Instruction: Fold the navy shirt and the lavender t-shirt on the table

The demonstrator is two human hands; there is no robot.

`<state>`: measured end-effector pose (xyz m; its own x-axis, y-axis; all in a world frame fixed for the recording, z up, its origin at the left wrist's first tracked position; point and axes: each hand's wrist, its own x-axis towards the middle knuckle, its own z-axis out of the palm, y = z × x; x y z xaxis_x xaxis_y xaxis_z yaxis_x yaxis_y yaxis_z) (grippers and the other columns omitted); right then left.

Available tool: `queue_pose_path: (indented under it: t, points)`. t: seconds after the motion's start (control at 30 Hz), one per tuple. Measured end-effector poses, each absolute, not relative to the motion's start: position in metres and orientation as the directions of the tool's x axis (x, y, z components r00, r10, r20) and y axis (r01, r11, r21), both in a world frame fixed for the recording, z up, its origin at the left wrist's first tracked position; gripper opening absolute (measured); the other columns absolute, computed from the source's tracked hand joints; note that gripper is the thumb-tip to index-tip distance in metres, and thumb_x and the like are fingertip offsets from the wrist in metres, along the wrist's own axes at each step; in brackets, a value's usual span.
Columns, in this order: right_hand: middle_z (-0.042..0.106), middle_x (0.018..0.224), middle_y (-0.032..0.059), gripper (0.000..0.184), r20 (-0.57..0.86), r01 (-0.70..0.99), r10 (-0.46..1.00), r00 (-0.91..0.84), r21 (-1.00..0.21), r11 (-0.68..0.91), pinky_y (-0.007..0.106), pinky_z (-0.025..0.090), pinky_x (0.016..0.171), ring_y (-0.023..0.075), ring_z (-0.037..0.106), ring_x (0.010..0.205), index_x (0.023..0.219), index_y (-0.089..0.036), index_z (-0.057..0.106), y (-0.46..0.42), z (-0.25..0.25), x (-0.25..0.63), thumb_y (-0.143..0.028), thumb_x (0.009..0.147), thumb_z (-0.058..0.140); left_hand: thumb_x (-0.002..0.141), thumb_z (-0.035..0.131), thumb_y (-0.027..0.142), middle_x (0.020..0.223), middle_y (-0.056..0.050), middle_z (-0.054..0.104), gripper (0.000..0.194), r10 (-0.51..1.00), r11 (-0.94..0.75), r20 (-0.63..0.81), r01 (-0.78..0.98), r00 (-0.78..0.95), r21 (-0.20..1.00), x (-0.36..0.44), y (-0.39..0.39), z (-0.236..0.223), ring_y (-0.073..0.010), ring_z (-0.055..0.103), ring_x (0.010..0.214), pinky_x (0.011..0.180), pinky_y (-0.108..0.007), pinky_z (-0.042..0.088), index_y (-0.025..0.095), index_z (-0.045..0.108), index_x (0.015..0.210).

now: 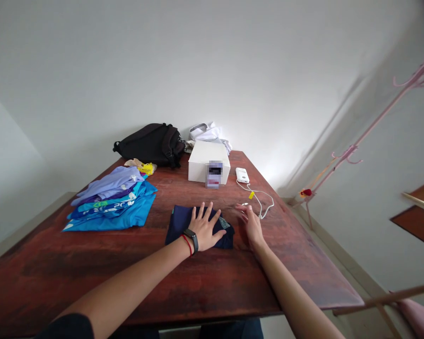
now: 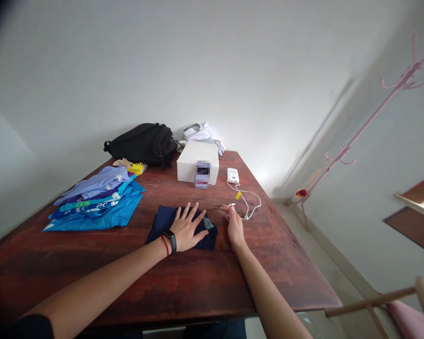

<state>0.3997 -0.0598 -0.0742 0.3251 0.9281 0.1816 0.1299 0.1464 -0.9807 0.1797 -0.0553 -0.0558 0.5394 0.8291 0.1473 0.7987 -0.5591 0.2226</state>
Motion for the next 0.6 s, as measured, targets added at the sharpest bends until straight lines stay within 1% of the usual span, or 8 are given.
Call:
queue_pose_path:
  t: [0.07, 0.13, 0.2, 0.3, 0.37, 0.43, 0.5, 0.6]
  points:
    - [0.066, 0.134, 0.0097, 0.061, 0.186, 0.138, 0.937, 0.294, -0.979, 0.151, 0.048, 0.039, 0.113, 0.0289, 0.056, 0.131, 0.099, -0.021, 0.075, -0.061, -0.074, 0.397, -0.070, 0.095, 0.038, 0.094, 0.041, 0.070, 0.169, -0.010, 0.011, 0.076, 0.814, -0.580, 0.194, 0.784, 0.548, 0.222, 0.182, -0.056, -0.061, -0.0435, 0.008, 0.153, 0.118, -0.069, 0.008, 0.029, 0.035, 0.157]
    - [0.067, 0.134, 0.0100, 0.062, 0.181, 0.161, 0.943, 0.279, -0.977, 0.140, 0.049, 0.041, 0.112, 0.0296, 0.056, 0.131, 0.099, -0.021, 0.076, -0.062, -0.074, 0.397, -0.071, 0.094, 0.039, 0.094, 0.041, 0.070, 0.169, -0.010, 0.011, 0.075, 0.807, -0.590, 0.200, 0.774, 0.556, 0.228, 0.180, -0.056, -0.064, -0.0425, 0.009, 0.153, 0.118, -0.069, 0.009, 0.030, 0.035, 0.157]
    - [0.067, 0.133, 0.0107, 0.064, 0.172, 0.187, 0.945, 0.277, -0.975, 0.123, 0.048, 0.045, 0.109, 0.0301, 0.056, 0.130, 0.099, -0.021, 0.076, -0.062, -0.074, 0.398, -0.072, 0.094, 0.038, 0.094, 0.040, 0.071, 0.169, -0.010, 0.010, 0.077, 0.809, -0.588, 0.186, 0.771, 0.558, 0.243, 0.178, -0.054, -0.063, -0.0411, 0.009, 0.154, 0.119, -0.068, 0.009, 0.030, 0.032, 0.158]
    - [0.069, 0.130, 0.0114, 0.066, 0.176, 0.211, 0.944, 0.280, -0.970, 0.119, 0.047, 0.048, 0.106, 0.0302, 0.059, 0.128, 0.101, -0.020, 0.077, -0.060, -0.077, 0.401, -0.073, 0.093, 0.037, 0.096, 0.033, 0.072, 0.169, -0.011, 0.010, 0.079, 0.822, -0.567, 0.136, 0.775, 0.552, 0.280, 0.172, -0.051, -0.061, -0.0377, 0.013, 0.154, 0.120, -0.064, 0.011, 0.027, 0.027, 0.160]
    - [0.070, 0.128, 0.0114, 0.066, 0.187, 0.222, 0.944, 0.270, -0.967, 0.128, 0.047, 0.048, 0.106, 0.0303, 0.061, 0.126, 0.101, -0.021, 0.077, -0.059, -0.079, 0.402, -0.074, 0.093, 0.037, 0.097, 0.029, 0.071, 0.168, -0.012, 0.012, 0.079, 0.863, -0.503, 0.112, 0.812, 0.493, 0.295, 0.166, -0.049, -0.060, -0.0368, 0.015, 0.154, 0.121, -0.062, 0.011, 0.025, 0.026, 0.161]
    - [0.071, 0.126, 0.0116, 0.066, 0.195, 0.234, 0.945, 0.262, -0.963, 0.134, 0.047, 0.047, 0.107, 0.0301, 0.061, 0.125, 0.100, -0.021, 0.077, -0.058, -0.081, 0.402, -0.073, 0.093, 0.037, 0.095, 0.030, 0.073, 0.168, -0.014, 0.015, 0.081, 0.912, -0.410, 0.125, 0.865, 0.390, 0.289, 0.159, -0.049, -0.062, -0.0389, 0.013, 0.154, 0.120, -0.064, 0.008, 0.024, 0.028, 0.160]
    - [0.072, 0.125, 0.0121, 0.066, 0.194, 0.236, 0.949, 0.249, -0.962, 0.135, 0.047, 0.047, 0.107, 0.0300, 0.063, 0.123, 0.099, -0.020, 0.076, -0.057, -0.082, 0.401, -0.073, 0.093, 0.038, 0.092, 0.033, 0.076, 0.167, -0.014, 0.018, 0.084, 0.935, -0.352, 0.155, 0.895, 0.320, 0.274, 0.153, -0.048, -0.064, -0.0418, 0.012, 0.153, 0.118, -0.068, 0.006, 0.027, 0.029, 0.160]
    - [0.073, 0.122, 0.0127, 0.063, 0.203, 0.251, 0.953, 0.226, -0.957, 0.144, 0.047, 0.046, 0.108, 0.0308, 0.065, 0.119, 0.098, -0.019, 0.075, -0.057, -0.084, 0.399, -0.074, 0.091, 0.044, 0.089, 0.035, 0.080, 0.167, -0.014, 0.020, 0.086, 0.931, -0.360, 0.158, 0.896, 0.329, 0.259, 0.148, -0.047, -0.066, -0.0449, 0.016, 0.151, 0.115, -0.071, 0.006, 0.031, 0.029, 0.160]
